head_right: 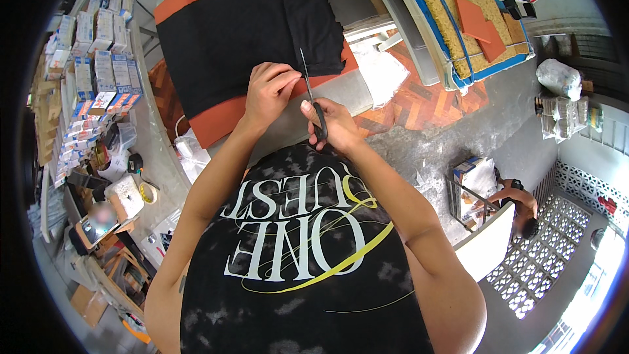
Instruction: The person lays a black fabric on a red cutting mat, then uses scissors to trim the edges. They fold and reposition the fabric multiple times to align the edges before cutting. The person continues trimming and adjusting the fabric throughout the clip.
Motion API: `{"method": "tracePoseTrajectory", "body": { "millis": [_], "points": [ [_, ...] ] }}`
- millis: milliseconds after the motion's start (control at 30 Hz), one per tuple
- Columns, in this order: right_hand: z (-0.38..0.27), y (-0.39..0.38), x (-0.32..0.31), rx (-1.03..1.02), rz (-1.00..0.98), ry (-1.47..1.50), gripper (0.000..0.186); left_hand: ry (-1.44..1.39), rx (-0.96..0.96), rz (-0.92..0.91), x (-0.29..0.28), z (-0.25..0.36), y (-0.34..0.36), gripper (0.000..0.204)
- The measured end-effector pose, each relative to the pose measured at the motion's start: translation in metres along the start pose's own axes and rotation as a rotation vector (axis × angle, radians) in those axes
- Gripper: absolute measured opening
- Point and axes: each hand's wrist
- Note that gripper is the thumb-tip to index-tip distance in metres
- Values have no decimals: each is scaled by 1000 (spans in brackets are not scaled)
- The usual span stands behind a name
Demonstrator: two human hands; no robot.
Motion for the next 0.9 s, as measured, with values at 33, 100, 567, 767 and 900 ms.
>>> {"method": "tracePoseTrajectory", "body": {
  "millis": [33, 100, 567, 767, 900],
  "points": [
    [-1, 0, 0, -5, -3, -8, 54, 1, 2, -1, 0, 0, 0, 14],
    [-4, 1, 1, 8, 28, -88, 54, 5, 2, -5, 0, 0, 0, 14],
    [-6, 5, 1, -8, 36, -48, 53, -42, -9, -21, -3, -2, 1, 16],
    [-7, 3, -2, 21, 38, -195, 55, -30, -25, -33, -3, -1, 1, 14],
    [-7, 6, -1, -20, 20, -78, 54, -30, -38, -26, -2, -1, 1, 12]
  ]
}}
Point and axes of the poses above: each hand's wrist, its own y-axis towards the middle knuckle, its own x-axis out of the palm, z = x × y, and after that the axes turned 3 degrees about y, right-handed
